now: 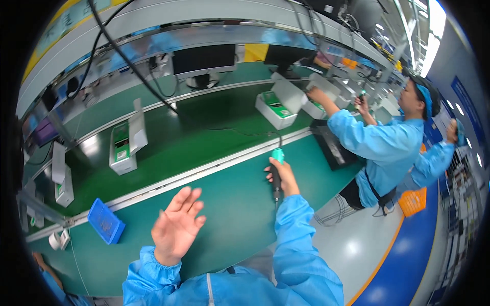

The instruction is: The person assembles electronic devices by taking components from a tray and securing them with screws using an electric screwdriver, then places the finished devices into cardboard boxes for packaging.

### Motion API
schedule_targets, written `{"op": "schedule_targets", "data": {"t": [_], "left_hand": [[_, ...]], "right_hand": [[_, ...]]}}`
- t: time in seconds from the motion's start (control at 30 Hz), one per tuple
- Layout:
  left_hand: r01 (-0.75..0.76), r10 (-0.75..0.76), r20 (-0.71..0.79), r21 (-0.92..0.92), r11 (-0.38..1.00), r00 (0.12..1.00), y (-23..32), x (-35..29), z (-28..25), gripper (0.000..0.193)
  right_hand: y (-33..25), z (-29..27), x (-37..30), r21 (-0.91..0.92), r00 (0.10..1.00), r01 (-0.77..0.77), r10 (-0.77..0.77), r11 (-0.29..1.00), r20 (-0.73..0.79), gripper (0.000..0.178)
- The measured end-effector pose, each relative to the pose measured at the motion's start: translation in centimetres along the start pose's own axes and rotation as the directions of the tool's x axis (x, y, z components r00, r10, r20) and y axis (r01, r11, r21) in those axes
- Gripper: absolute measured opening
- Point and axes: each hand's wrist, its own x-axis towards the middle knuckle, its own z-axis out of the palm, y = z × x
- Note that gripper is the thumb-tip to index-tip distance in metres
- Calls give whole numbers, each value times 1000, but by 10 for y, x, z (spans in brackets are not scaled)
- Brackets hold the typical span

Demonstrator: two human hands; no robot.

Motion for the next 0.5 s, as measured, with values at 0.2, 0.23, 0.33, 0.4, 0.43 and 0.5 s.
{"op": "schedule_targets", "data": {"t": [0.2, 0.23, 0.33, 0.4, 0.43, 0.5], "left_hand": [[131, -141, -216, -61, 989, 966, -22, -1, -30, 21], [133, -139, -212, -40, 990, 967, -27, -2, -37, 20], [164, -159, -209, 6, 987, 965, -33, -8, -54, 21], [190, -180, -214, 31, 981, 960, -36, -12, -63, 22], [216, -201, -233, 41, 975, 952, -37, -14, -68, 22], [246, -227, -245, 49, 968, 942, -41, -19, -79, 21]], "right_hand": [[0, -2, -5, -7, 1000, 7, -8, 1000, -9, 43], [0, -4, -5, -3, 999, 18, -18, 1000, -27, 43], [1, -3, -6, -1, 1000, 28, -28, 1000, -15, 42], [1, -1, -7, 5, 1000, 12, -12, 1000, -5, 41], [0, 0, -8, 4, 1000, 8, -8, 1000, -15, 41], [-2, 2, -8, 5, 1000, 8, -8, 1000, -18, 41]]}}
